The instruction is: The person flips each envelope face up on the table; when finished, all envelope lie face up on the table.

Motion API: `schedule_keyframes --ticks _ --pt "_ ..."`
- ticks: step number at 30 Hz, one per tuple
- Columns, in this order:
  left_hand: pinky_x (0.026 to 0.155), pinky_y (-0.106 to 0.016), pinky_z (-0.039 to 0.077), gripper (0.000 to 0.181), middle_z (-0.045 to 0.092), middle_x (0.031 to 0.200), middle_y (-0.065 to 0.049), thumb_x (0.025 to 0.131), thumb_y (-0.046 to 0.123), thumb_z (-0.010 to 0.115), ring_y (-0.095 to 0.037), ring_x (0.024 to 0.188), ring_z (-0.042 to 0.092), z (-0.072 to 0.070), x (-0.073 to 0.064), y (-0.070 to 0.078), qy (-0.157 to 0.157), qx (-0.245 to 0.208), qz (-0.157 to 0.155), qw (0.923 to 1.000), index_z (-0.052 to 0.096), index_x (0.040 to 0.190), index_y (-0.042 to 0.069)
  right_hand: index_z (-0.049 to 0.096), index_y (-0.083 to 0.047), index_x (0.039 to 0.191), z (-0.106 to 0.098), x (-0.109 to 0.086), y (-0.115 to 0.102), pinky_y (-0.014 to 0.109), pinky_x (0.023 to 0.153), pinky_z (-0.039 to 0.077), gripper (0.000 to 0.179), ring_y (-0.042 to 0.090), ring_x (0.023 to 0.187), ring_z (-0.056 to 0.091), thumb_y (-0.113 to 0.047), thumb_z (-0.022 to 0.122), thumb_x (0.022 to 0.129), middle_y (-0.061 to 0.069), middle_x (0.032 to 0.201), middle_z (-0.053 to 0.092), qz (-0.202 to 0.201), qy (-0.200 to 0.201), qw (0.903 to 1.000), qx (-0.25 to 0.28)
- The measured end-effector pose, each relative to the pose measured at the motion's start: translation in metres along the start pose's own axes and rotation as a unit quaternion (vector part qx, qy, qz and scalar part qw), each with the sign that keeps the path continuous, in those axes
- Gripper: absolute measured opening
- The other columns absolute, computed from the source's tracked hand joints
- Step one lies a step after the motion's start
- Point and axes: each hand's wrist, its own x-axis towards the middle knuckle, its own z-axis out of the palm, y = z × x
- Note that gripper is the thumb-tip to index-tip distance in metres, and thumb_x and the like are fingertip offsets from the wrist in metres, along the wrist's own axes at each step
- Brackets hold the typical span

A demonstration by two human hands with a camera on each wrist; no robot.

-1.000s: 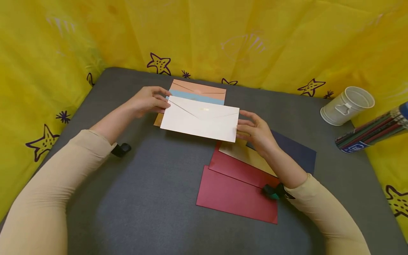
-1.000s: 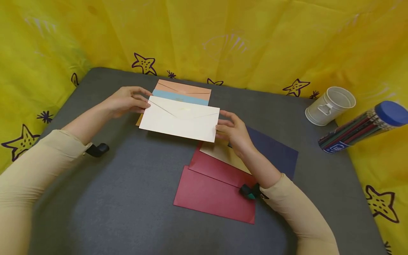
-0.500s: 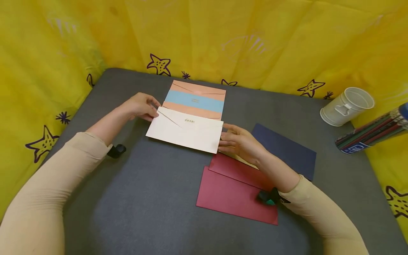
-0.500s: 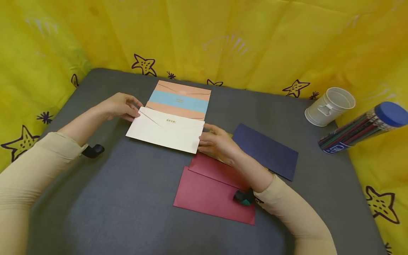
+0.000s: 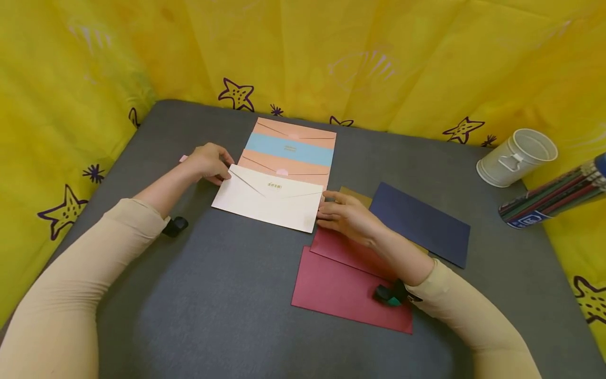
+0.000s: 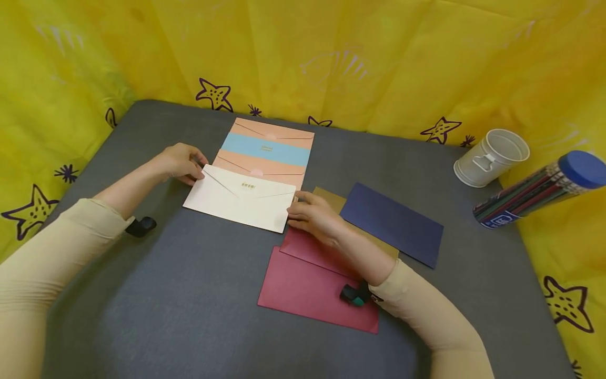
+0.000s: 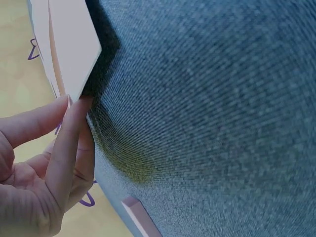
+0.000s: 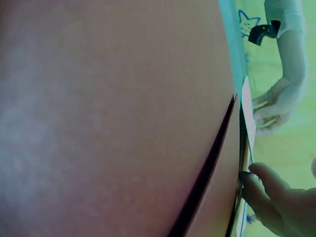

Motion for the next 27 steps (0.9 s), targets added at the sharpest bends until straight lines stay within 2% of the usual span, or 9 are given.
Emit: schedule_keyframes --ticks 8,17,27 --pt "0.058 -0.026 0.060 0.040 0.051 0.116 -0.026 0.083 -0.006 0.068 -0.011 0.058 0.063 0.001 0.000 0.002 0.002 -0.002 -0.012 0.9999 0.058 0.122 -0.008 0.006 0.003 0.157 -0.006 -0.006 -0.001 0.051 0.124 0.026 0.066 0.041 0.150 0.026 -0.009 0.041 0.103 0.024 0.163 0.017 -0.004 -0.010 0.9999 -0.007" --pt "0.060 -0.027 0.061 0.034 0.060 0.088 -0.014 0.084 0.000 0.072 -0.011 0.064 0.063 0.003 -0.001 0.004 0.007 0.004 -0.014 0.9999 0.061 0.114 -0.012 0.012 0.007 0.155 -0.009 -0.010 -0.002 0.050 0.124 0.024 0.060 0.039 0.151 0.026 -0.008 0.039 0.103 0.024 0.162 0.020 -0.006 -0.005 1.0000 0.003" --pt "0.059 -0.026 0.060 0.032 0.061 0.081 -0.010 0.084 0.003 0.073 -0.009 0.059 0.064 0.005 0.001 0.003 0.011 0.003 -0.019 0.9998 0.064 0.110 -0.012 0.017 0.008 0.154 -0.011 -0.011 -0.001 0.049 0.123 0.026 0.057 0.038 0.151 0.028 -0.008 0.038 0.103 0.023 0.162 0.024 -0.002 0.005 1.0000 0.008"
